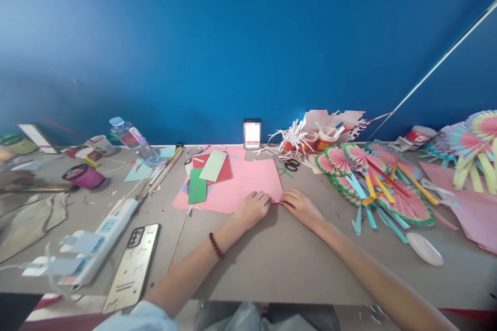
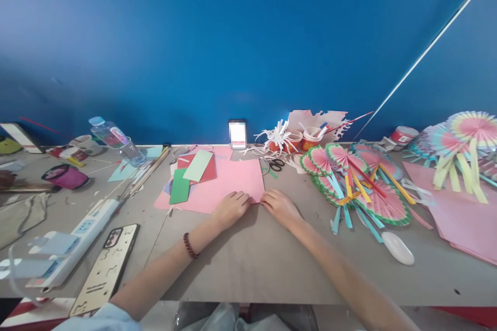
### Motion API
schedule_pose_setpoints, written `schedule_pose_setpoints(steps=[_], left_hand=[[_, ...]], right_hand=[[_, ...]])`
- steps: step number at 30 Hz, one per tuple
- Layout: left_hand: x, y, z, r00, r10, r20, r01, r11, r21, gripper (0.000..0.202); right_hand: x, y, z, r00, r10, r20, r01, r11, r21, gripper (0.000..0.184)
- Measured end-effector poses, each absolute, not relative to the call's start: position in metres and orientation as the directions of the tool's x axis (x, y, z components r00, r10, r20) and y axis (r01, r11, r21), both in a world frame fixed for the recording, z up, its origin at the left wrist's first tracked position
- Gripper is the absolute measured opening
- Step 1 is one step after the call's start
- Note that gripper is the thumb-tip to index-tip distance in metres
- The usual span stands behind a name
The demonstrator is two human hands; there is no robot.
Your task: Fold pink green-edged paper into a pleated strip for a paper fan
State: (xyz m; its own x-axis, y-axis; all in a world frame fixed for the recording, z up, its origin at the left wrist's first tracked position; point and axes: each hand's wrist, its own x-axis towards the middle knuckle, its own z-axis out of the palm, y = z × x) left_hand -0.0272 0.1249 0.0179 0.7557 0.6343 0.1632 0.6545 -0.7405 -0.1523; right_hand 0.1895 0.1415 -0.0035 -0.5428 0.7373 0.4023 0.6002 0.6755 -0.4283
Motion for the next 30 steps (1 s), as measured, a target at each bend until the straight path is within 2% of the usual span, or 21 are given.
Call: schedule_pose_setpoints(steps=[3, 6, 8, 12, 15, 18, 25, 30], left_hand=[[-0.020, 0.127, 0.016, 0.726, 0.673, 0.142, 0.686, -0.722, -0.089, 0.017], [-0.021, 0.128, 0.015, 0.685, 0.710, 0.164, 0.724, -0.689, -0.043, 0.017], [-0.025, 0.130, 0.015, 0.647, 0.737, 0.193, 0.743, -0.667, 0.054, 0.017], [-0.031, 0.140, 0.012, 0.559, 0.796, 0.235, 0.706, -0.605, 0.369, 0.018], [-0.034, 0.150, 0.011, 0.548, 0.805, 0.227, 0.672, -0.585, 0.454, 0.019], [-0.036, 0.156, 0.013, 0.557, 0.805, 0.207, 0.622, -0.569, 0.538, 0.016], [-0.041, 0.156, 0.019, 0.602, 0.776, 0.189, 0.562, -0.580, 0.589, 0.019], [-0.041, 0.159, 0.017, 0.628, 0.751, 0.202, 0.588, -0.628, 0.510, 0.020]], right_hand=[[0.191, 0.142, -0.001, -0.565, 0.743, 0.358, 0.596, 0.668, -0.446, 0.020], [0.192, 0.143, 0.004, -0.563, 0.767, 0.308, 0.579, 0.632, -0.516, 0.022], [0.193, 0.146, 0.010, -0.540, 0.803, 0.252, 0.576, 0.571, -0.585, 0.023], [0.191, 0.156, 0.023, -0.508, 0.859, 0.070, 0.600, 0.411, -0.687, 0.022], [0.190, 0.165, 0.029, -0.454, 0.888, -0.069, 0.640, 0.271, -0.719, 0.021], [0.189, 0.172, 0.028, -0.434, 0.893, -0.119, 0.652, 0.220, -0.726, 0.021], [0.189, 0.181, 0.020, -0.424, 0.896, -0.135, 0.640, 0.191, -0.744, 0.021], [0.188, 0.179, 0.022, -0.396, 0.907, -0.145, 0.647, 0.164, -0.745, 0.019]])
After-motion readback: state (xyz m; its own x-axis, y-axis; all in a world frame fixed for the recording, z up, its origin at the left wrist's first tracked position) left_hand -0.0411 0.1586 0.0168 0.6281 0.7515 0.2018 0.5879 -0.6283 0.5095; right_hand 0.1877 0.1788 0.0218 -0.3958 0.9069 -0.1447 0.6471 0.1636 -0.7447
